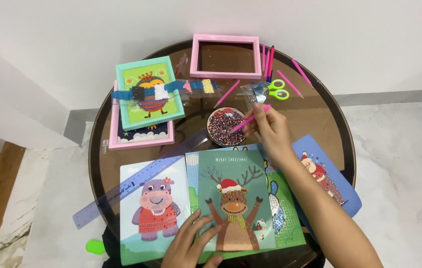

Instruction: A person is performing diamond painting, picking up small colored beads with a pen tool and placing them onto a sticky canvas while organizing their workspace.

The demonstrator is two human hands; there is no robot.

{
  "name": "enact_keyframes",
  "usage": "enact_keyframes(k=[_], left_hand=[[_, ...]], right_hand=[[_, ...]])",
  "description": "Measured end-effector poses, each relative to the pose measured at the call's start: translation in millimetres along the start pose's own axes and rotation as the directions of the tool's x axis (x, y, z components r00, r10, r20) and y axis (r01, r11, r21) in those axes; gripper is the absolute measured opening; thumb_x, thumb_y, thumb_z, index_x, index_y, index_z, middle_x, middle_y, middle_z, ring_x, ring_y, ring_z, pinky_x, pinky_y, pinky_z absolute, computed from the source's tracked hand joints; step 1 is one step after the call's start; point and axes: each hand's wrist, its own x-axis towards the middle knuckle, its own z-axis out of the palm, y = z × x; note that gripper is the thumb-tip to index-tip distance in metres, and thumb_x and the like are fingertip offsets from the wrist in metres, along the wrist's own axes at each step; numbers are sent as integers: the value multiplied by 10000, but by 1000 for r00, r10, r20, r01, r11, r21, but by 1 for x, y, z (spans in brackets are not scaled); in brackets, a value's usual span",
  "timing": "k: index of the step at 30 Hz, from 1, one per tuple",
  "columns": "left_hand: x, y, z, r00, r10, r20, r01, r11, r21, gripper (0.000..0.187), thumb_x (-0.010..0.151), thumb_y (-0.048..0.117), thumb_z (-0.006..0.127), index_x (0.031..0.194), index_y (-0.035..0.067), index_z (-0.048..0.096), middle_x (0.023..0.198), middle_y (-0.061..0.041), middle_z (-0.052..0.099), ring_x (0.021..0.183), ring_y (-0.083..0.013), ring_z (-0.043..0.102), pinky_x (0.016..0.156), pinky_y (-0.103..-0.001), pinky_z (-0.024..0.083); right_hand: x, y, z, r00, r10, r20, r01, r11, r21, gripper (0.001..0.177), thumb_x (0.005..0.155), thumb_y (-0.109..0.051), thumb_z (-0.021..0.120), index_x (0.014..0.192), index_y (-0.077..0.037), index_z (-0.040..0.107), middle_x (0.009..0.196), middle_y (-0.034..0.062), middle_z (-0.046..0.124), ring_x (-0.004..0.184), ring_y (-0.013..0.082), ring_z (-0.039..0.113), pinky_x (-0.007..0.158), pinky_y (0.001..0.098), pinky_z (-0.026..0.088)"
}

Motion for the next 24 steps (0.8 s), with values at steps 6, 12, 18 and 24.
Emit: enact_keyframes(k=[6,12,18,24], left_hand=[[4,8,-7,999,-6,-44,7,999,36,461,923,506,512,1262,214,621,1352,-26,527,1327,-311,389,998,-527,402],[5,14,-13,996,6,-94,-13,997,-75,447,942,466,476,1260,176,595,1368,-66,510,1352,-344,358,1017,-543,379],[0,27,-16,972,-11,-236,-12,995,-98,360,927,377,520,1224,188,593,1318,-41,564,1334,-338,399,1029,-610,365],[10,42,-59,955,184,-235,-195,981,-24,286,901,250,566,1176,173,582,1284,-60,570,1330,-346,405,1078,-620,326]], right_hand=[[0,-4,2,1000,7,-3,-7,999,-48,143,886,-85,655,979,-69,547,863,87,634,771,165,669,769,262,597],[1,-3,2,983,-179,-34,175,980,-97,210,872,-24,676,1014,-57,526,956,106,623,903,192,686,840,247,584],[-1,-8,-1,971,-212,-107,205,976,-74,199,891,-63,670,1031,-45,529,962,132,658,899,206,700,795,242,596],[-3,-15,0,959,-273,-76,260,954,-148,149,940,-118,600,1059,-28,597,994,125,678,880,192,685,781,254,587]])
